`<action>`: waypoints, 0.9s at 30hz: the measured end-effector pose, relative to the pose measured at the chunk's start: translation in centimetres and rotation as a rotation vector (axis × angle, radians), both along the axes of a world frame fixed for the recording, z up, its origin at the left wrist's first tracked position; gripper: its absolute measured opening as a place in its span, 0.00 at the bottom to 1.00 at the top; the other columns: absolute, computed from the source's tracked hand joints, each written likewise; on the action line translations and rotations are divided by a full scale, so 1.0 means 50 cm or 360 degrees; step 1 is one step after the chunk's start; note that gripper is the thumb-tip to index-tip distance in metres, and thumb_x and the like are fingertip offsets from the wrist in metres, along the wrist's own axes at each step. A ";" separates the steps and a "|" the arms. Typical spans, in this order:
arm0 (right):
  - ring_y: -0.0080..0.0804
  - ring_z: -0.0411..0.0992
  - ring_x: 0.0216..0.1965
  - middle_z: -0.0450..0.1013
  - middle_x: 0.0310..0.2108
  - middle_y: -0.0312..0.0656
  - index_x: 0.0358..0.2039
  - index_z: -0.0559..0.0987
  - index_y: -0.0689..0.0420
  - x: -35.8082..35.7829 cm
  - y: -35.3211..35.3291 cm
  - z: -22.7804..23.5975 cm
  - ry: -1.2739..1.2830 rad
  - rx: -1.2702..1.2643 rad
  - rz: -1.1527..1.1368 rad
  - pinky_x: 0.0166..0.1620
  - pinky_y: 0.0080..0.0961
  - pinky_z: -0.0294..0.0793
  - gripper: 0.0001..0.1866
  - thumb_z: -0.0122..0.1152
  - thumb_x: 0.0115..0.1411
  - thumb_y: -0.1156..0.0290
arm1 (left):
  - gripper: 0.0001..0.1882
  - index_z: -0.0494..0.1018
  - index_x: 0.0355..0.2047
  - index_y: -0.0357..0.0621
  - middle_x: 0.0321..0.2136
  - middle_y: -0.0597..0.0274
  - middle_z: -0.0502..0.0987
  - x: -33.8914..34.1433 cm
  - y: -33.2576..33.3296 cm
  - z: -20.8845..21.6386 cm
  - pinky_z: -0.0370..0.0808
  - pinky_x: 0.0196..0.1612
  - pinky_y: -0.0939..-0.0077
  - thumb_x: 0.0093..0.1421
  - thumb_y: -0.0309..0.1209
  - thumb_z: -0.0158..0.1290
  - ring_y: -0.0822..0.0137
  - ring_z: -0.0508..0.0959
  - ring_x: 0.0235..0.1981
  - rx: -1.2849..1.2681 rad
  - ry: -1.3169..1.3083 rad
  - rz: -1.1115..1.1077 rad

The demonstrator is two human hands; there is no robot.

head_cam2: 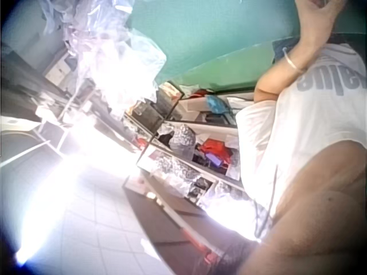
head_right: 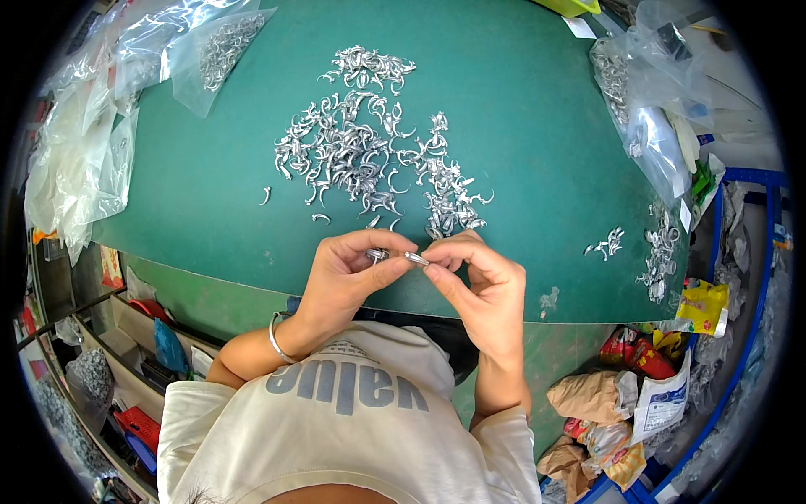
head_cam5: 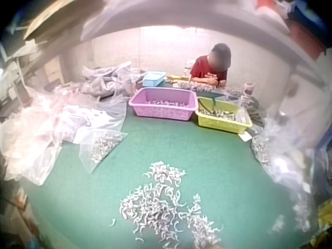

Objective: The person sits at a green workbench and assembles small silver metal hooks by hand. They pick up individual hook components from a large pile, connect them, and place the finished items into a plastic bag.

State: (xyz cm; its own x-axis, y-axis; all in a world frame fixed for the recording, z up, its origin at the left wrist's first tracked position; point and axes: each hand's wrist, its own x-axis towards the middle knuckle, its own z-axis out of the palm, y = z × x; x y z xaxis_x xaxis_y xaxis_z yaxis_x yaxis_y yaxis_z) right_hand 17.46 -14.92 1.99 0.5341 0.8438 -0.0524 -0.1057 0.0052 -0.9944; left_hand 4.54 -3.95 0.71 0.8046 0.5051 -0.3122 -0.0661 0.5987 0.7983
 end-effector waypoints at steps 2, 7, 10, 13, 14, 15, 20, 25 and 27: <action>0.23 0.65 0.32 0.73 0.30 0.39 0.31 0.77 0.65 -0.001 0.001 0.001 -0.0026 0.0004 -0.0018 0.37 0.18 0.64 0.08 0.59 0.49 0.88 | 0.08 0.74 0.36 0.34 0.34 0.61 0.76 -0.002 0.002 0.004 0.71 0.38 0.86 0.54 0.20 0.55 0.77 0.74 0.34 -0.0014 0.0006 -0.0037; 0.22 0.64 0.31 0.72 0.29 0.39 0.30 0.77 0.65 -0.003 0.002 0.004 -0.0085 -0.0015 -0.0041 0.36 0.18 0.63 0.07 0.58 0.50 0.87 | 0.08 0.74 0.36 0.34 0.34 0.61 0.76 -0.005 0.002 0.007 0.71 0.36 0.88 0.54 0.20 0.55 0.78 0.74 0.33 -0.0006 -0.0006 -0.0035; 0.22 0.64 0.31 0.72 0.29 0.39 0.30 0.77 0.64 -0.005 0.002 0.004 -0.0092 -0.0006 -0.0027 0.36 0.18 0.63 0.06 0.58 0.50 0.86 | 0.07 0.74 0.36 0.34 0.32 0.61 0.76 -0.004 0.000 0.006 0.70 0.35 0.87 0.55 0.20 0.54 0.78 0.74 0.32 -0.0022 -0.0042 -0.0026; 0.22 0.64 0.32 0.72 0.29 0.38 0.30 0.76 0.64 -0.012 0.003 0.007 -0.0068 0.0021 -0.0055 0.36 0.18 0.62 0.05 0.58 0.51 0.85 | 0.07 0.75 0.35 0.34 0.29 0.62 0.76 -0.004 0.000 0.012 0.66 0.27 0.88 0.55 0.21 0.54 0.80 0.70 0.26 -0.0075 -0.0026 -0.0037; 0.23 0.64 0.32 0.72 0.29 0.38 0.30 0.76 0.64 -0.013 0.002 0.007 -0.0061 0.0027 -0.0050 0.37 0.18 0.63 0.05 0.58 0.51 0.85 | 0.07 0.75 0.35 0.34 0.27 0.62 0.76 -0.004 0.001 0.014 0.64 0.25 0.88 0.56 0.22 0.54 0.81 0.69 0.24 -0.0106 -0.0009 -0.0045; 0.23 0.64 0.32 0.72 0.29 0.38 0.29 0.76 0.64 -0.014 0.001 0.005 -0.0053 0.0033 -0.0046 0.37 0.18 0.63 0.05 0.58 0.51 0.85 | 0.07 0.75 0.35 0.34 0.26 0.62 0.76 -0.004 0.000 0.010 0.62 0.23 0.88 0.56 0.23 0.54 0.82 0.67 0.22 -0.0163 -0.0030 -0.0054; 0.24 0.64 0.32 0.72 0.28 0.39 0.29 0.75 0.64 -0.019 0.000 0.006 -0.0039 0.0034 -0.0051 0.37 0.19 0.63 0.04 0.58 0.51 0.85 | 0.08 0.75 0.35 0.34 0.25 0.61 0.76 -0.007 -0.002 -0.012 0.55 0.20 0.86 0.56 0.26 0.55 0.82 0.60 0.19 -0.0326 -0.0086 -0.0080; 0.25 0.66 0.31 0.72 0.28 0.40 0.29 0.75 0.65 -0.022 0.001 0.010 -0.0084 0.0046 -0.0085 0.36 0.20 0.64 0.04 0.58 0.51 0.85 | 0.08 0.75 0.35 0.35 0.25 0.61 0.76 -0.008 -0.003 -0.011 0.56 0.21 0.87 0.57 0.26 0.54 0.82 0.61 0.19 -0.0329 -0.0076 -0.0111; 0.26 0.66 0.31 0.72 0.28 0.40 0.28 0.75 0.65 -0.022 0.000 0.010 -0.0110 0.0041 -0.0091 0.35 0.20 0.65 0.04 0.59 0.50 0.85 | 0.08 0.75 0.35 0.35 0.26 0.61 0.76 -0.008 -0.003 -0.011 0.56 0.21 0.87 0.57 0.26 0.54 0.82 0.61 0.20 -0.0354 -0.0096 -0.0107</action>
